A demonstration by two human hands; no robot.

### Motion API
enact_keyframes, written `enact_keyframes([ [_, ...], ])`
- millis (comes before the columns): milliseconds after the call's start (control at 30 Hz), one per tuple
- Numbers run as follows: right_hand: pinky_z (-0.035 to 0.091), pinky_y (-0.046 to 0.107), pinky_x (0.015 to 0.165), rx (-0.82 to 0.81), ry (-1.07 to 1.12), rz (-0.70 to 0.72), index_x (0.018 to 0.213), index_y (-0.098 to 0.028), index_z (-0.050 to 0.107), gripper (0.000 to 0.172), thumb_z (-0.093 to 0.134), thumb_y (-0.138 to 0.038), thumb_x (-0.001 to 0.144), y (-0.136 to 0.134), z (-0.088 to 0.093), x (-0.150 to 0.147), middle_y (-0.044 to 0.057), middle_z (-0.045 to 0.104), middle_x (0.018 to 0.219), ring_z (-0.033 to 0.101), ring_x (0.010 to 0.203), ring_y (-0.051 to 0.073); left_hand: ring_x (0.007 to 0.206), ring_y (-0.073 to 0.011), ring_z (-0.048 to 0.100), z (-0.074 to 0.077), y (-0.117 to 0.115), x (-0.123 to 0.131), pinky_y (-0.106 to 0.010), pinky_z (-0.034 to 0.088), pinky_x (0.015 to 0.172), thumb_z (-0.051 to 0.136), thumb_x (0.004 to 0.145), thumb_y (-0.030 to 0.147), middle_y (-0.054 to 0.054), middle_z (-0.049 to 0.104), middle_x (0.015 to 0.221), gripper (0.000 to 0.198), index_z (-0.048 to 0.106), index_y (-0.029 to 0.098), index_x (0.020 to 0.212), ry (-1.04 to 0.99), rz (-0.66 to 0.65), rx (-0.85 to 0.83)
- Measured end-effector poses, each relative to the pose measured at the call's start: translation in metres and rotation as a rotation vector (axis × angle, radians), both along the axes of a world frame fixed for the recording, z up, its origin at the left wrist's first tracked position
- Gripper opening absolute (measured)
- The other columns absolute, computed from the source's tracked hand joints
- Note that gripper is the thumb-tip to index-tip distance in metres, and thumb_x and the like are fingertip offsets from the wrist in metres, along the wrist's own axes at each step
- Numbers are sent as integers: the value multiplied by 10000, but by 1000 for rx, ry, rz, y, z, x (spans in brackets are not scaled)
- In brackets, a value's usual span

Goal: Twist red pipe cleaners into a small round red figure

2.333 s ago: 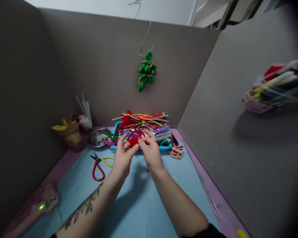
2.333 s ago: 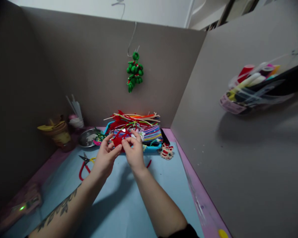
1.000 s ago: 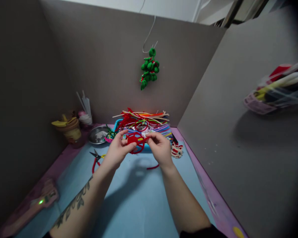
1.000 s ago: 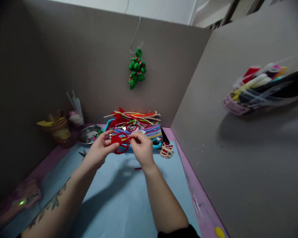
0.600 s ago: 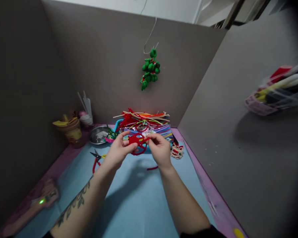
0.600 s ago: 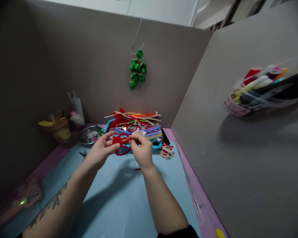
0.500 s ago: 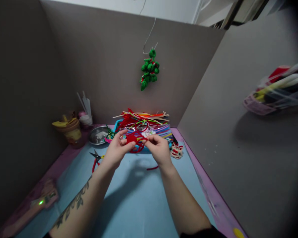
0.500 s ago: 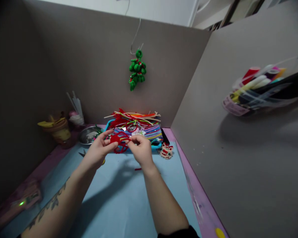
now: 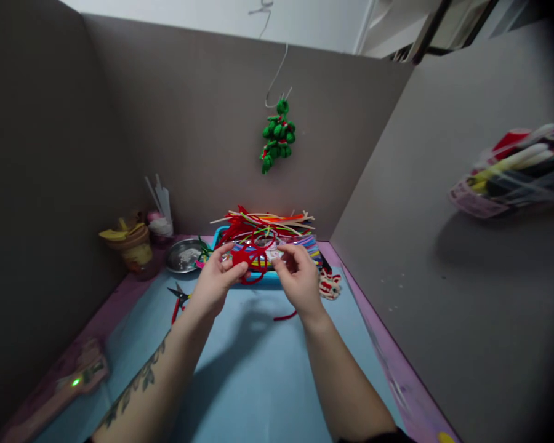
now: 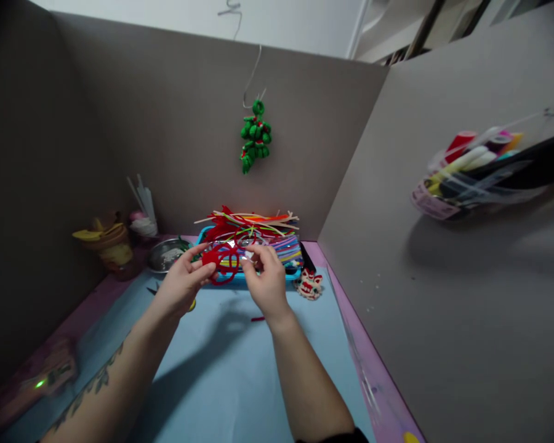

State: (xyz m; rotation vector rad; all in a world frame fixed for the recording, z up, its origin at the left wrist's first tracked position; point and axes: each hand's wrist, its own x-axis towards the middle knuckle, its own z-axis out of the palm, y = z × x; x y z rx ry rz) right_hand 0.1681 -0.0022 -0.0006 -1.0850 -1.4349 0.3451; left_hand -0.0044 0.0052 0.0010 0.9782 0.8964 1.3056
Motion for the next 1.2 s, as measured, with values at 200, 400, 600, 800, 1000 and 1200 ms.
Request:
enact_keyframes([
  [200,479,324,709,88,-89,26,857,-244,689,161,543,-182,834,0,-3,-1,45,651,897,596,847,197,597,-149,637,4,-7,4,-271,493,608,823,600,287,-7,690,722,735,437,165,1213,67,-92,16],
  [400,466,341,783,-61,0,165,660,-222,663,90,657,-215,750,4,-4,0,35,642,863,596,873,204,626,-156,656,5,-6,4,-263,486,624,817,595,278,-27,712,757,741,438,159,1220,48,-27,45],
  [600,436,314,739,-223,39,323,612,-220,667,137,715,-302,710,8,-3,6,2,522,750,530,762,172,625,-154,661,1,-3,4,-262,492,628,805,626,283,-16,705,734,722,436,163,1235,38,-18,73],
  [800,437,320,801,-256,63,397,672,-211,658,186,665,-372,765,8,-5,3,20,556,861,541,863,187,652,-157,677,-1,-3,5,-273,502,661,812,627,281,-37,723,818,768,403,181,1270,-26,0,59],
  [1000,467,306,768,-230,21,348,827,-219,671,116,633,-323,793,8,-7,-2,41,585,953,566,928,201,647,-148,674,0,-4,6,-260,503,648,815,619,254,-29,720,811,739,417,185,1237,-73,18,61],
  [1200,475,394,927,48,-50,183,1196,-233,524,430,604,-168,779,5,-15,-10,80,566,1174,555,1086,222,634,-151,690,4,-3,4,-272,513,680,820,603,243,-20,718,806,721,414,183,1197,-122,62,58],
])
